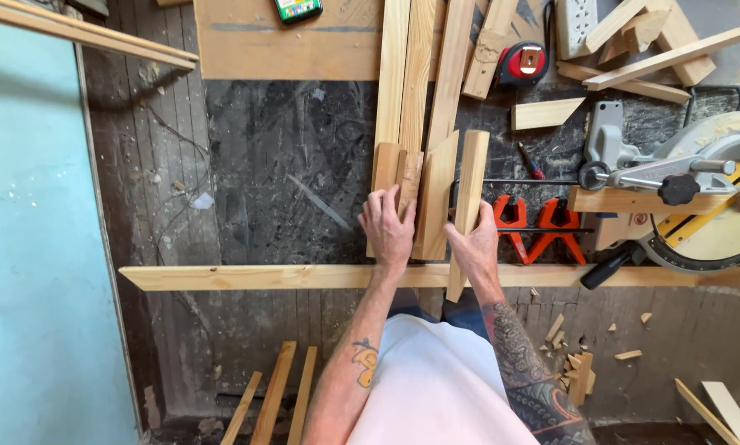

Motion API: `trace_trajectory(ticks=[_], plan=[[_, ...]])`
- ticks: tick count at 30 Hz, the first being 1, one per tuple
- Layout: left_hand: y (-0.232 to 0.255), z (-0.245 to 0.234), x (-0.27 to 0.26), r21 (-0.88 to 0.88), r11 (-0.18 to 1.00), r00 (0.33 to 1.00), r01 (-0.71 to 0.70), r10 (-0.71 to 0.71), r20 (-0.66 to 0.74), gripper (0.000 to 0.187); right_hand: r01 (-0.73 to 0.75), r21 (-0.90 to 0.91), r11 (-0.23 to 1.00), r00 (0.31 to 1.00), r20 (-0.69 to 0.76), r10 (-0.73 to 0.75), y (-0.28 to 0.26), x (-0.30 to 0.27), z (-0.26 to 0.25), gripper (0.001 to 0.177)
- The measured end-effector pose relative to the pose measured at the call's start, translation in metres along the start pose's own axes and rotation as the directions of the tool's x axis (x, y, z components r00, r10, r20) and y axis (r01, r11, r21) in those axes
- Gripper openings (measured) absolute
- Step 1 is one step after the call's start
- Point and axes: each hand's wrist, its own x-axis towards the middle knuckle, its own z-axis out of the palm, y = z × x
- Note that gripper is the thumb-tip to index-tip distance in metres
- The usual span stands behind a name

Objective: Measuring and marking wooden slats using a tape measure and a pen on a workbench

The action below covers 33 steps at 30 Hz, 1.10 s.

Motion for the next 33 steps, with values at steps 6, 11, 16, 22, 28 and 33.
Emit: trace_trajectory(ticks=[6,11,16,22,28,33], plan=[[-0.016,0.037,-0.006,-0.186,0.970,0.987,0.155,-0.161,-0.013,0.020,0.018,0.111,0.994,0.999,0.028,-0.022,0.018,0.007,-0.004,0.055],[0.002,-0.006,0.002,-0.227,0.971,0.997,0.081,-0.074,0.035,0.023,0.031,0.149,0.988,0.998,0.057,-0.040,0.008,0.002,-0.007,0.054],[0.013,-0.014,-0.011,-0.248,0.960,0.984,0.134,-0.099,0.148,0.034,0.043,0.151,0.988,0.994,0.088,-0.057,0.013,0.005,-0.007,0.055],[0.020,-0.044,-0.019,-0.200,0.966,0.986,0.165,-0.166,0.010,0.049,0.066,0.096,0.993,0.995,0.062,-0.072,0.011,0.000,-0.009,0.062],[0.016,-0.062,-0.005,-0.442,0.866,0.972,0.236,-0.219,0.089,0.052,0.152,0.095,0.984,0.975,0.152,-0.165,-0.022,-0.023,0.034,0.077],[-0.009,-0.028,0.015,-0.422,0.533,0.676,0.734,-0.515,0.526,0.066,0.349,0.033,0.936,0.869,0.363,-0.337,-0.045,-0.035,0.060,0.061]])
